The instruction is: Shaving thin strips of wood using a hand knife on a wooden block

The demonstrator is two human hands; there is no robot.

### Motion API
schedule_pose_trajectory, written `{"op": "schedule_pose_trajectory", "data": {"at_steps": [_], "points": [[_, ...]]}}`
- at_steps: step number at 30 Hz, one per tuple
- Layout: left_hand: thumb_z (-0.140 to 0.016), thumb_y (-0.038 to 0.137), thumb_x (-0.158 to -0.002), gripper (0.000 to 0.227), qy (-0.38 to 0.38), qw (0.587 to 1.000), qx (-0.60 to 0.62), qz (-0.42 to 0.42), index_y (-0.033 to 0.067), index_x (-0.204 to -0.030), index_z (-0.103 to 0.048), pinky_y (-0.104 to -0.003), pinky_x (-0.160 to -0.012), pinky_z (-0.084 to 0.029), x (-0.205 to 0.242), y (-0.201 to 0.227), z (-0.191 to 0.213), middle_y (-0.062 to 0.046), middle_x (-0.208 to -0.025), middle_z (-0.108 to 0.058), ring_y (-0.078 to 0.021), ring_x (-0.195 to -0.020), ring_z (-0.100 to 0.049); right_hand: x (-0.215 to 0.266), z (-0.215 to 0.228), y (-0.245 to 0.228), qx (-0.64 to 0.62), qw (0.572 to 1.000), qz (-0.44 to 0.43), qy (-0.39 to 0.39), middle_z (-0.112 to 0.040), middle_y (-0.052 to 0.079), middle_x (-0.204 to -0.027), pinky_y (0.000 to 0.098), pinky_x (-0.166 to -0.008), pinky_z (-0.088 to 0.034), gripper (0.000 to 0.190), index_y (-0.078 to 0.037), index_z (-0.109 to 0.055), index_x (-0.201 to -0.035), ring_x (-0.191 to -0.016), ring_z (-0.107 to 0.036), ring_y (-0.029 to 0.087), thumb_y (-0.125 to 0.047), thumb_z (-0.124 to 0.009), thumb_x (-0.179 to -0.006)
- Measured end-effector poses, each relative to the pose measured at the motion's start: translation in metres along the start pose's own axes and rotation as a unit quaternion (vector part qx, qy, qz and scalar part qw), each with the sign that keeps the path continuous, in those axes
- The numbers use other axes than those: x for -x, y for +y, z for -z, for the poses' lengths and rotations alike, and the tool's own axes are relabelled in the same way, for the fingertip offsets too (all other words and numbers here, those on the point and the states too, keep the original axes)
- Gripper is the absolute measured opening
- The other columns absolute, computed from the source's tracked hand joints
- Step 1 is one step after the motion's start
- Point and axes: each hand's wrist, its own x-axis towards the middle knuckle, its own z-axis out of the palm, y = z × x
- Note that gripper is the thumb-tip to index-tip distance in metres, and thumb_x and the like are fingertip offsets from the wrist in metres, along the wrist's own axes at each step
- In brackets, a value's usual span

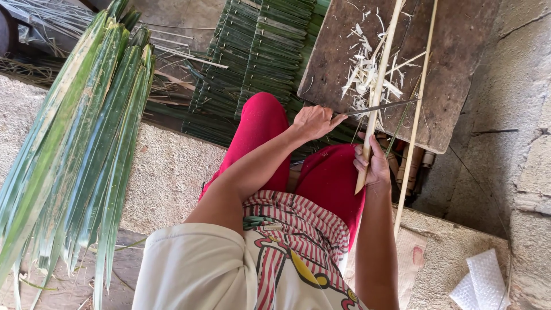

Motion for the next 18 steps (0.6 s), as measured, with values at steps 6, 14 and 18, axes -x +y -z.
{"op": "schedule_pose_trajectory", "data": {"at_steps": [6, 14, 18], "points": [[-0.027, 0.065, -0.101, 0.08, -0.001, 1.0, 0.001, -0.009, 0.0003, -0.098, -0.073, -0.052, -0.083, -0.059, 0.0022, 0.002, 0.004, -0.026, -0.09, -0.075, -0.0447, -0.092, -0.075, 0.0006, -0.0022, -0.0017, -0.018, 1.0, -0.001, -0.009, -0.049, 0.004, -0.073, 0.0181, -0.028, -0.034, 0.048, -0.007, -0.056, -0.139, -0.04, -0.038, 0.004, -0.045, -0.051, -0.109], [-0.029, 0.066, -0.101, 0.078, 0.011, 1.0, -0.021, -0.019, 0.0, -0.097, -0.071, -0.052, -0.081, -0.059, 0.0012, -0.0017, -0.0002, -0.027, -0.089, -0.074, -0.0448, -0.09, -0.075, -0.0013, -0.0004, -0.0006, -0.01, 1.0, 0.001, -0.006, -0.049, 0.004, -0.074, 0.0183, -0.028, -0.035, 0.048, -0.007, -0.054, -0.141, -0.041, -0.038, 0.004, -0.043, -0.051, -0.11], [-0.03, 0.065, -0.102, 0.079, 0.018, 0.999, -0.002, -0.028, -0.0016, -0.097, -0.071, -0.054, -0.08, -0.059, -0.0014, -0.0067, -0.0053, -0.028, -0.087, -0.073, -0.0462, -0.088, -0.074, -0.0044, 0.0028, 0.0012, -0.012, 1.0, -0.004, -0.003, -0.049, 0.004, -0.076, 0.0187, -0.029, -0.035, 0.051, -0.008, -0.053, -0.144, -0.042, -0.04, 0.005, -0.046, -0.05, -0.11]]}}
